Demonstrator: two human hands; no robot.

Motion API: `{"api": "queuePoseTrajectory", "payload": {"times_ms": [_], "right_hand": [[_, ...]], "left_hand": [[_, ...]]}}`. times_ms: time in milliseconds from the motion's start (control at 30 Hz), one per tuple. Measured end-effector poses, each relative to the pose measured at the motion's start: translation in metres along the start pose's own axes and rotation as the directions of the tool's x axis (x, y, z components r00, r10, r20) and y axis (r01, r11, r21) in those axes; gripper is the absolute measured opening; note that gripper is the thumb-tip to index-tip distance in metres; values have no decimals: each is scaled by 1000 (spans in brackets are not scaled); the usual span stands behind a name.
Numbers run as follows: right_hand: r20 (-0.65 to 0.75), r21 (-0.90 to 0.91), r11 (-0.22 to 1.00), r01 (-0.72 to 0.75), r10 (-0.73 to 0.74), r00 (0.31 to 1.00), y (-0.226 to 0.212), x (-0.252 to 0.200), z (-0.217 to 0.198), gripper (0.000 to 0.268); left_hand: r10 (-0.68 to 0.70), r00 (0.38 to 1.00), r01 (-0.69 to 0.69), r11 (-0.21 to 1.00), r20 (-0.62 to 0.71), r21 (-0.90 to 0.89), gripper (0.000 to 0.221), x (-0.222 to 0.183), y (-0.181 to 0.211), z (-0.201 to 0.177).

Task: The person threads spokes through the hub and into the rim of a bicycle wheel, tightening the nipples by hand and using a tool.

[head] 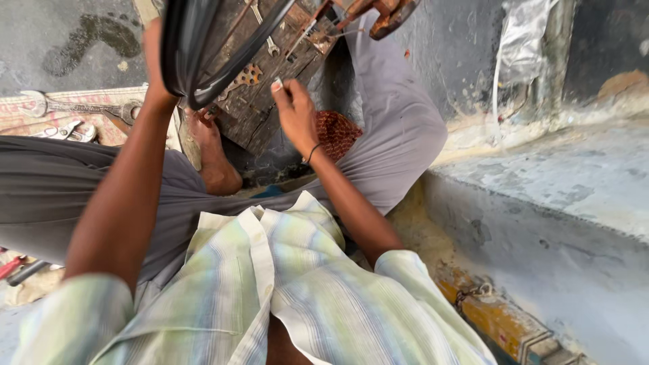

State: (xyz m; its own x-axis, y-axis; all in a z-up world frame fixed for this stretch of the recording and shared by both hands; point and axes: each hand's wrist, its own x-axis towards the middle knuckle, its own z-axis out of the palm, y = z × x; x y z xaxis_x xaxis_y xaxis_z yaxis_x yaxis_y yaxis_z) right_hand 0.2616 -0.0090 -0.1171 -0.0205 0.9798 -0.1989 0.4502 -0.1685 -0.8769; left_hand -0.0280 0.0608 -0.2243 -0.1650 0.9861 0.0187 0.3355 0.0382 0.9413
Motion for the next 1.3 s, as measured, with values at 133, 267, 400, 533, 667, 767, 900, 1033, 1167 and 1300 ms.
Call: {"api": "queuePoseTrajectory", "payload": {"times_ms": [133, 267, 400, 533, 667, 767, 900, 1033, 1167, 1300], "right_hand": [[10, -53, 974, 219, -219, 976, -13, -12, 6, 41], [30, -303, 919, 253, -256, 966, -7, -1, 4, 34], [47, -469, 753, 462, -501, 864, 18, 33, 6, 29], [68, -455, 793, 404, -422, 904, 27, 51, 13, 28], [46, -403, 841, 360, -374, 926, 21, 52, 12, 31], [50, -397, 851, 343, -353, 934, 15, 53, 12, 31], [36, -381, 848, 368, -384, 923, 20, 58, 13, 28], [60, -325, 886, 331, -330, 942, 33, 58, 17, 29], [56, -410, 812, 415, -432, 900, 46, 61, 21, 26], [60, -431, 800, 418, -437, 898, 48, 64, 22, 24]], "left_hand": [[-94, 986, 126, 961, 138, -247, 27, 55, -22, 48], [-57, 899, -158, 883, 435, 442, 60, 54, 23, 56], [89, 922, -90, 996, 376, -17, 50, 23, 75, 28], [-26, 966, -45, 962, 256, 269, 46, 18, 89, 29], [22, 968, -97, 951, 252, 293, 44, 24, 86, 31], [-6, 1000, 6, 997, 1, -75, 37, 22, 98, 23], [-232, 919, -13, 791, -319, -612, 29, -3, 131, -3], [-346, 883, 75, 771, -317, -632, 22, -55, 164, -29], [-425, 869, 207, 779, -254, -592, 10, -103, 171, -23], [-340, 921, 203, 834, -190, -513, 15, -124, 177, -8]]}}
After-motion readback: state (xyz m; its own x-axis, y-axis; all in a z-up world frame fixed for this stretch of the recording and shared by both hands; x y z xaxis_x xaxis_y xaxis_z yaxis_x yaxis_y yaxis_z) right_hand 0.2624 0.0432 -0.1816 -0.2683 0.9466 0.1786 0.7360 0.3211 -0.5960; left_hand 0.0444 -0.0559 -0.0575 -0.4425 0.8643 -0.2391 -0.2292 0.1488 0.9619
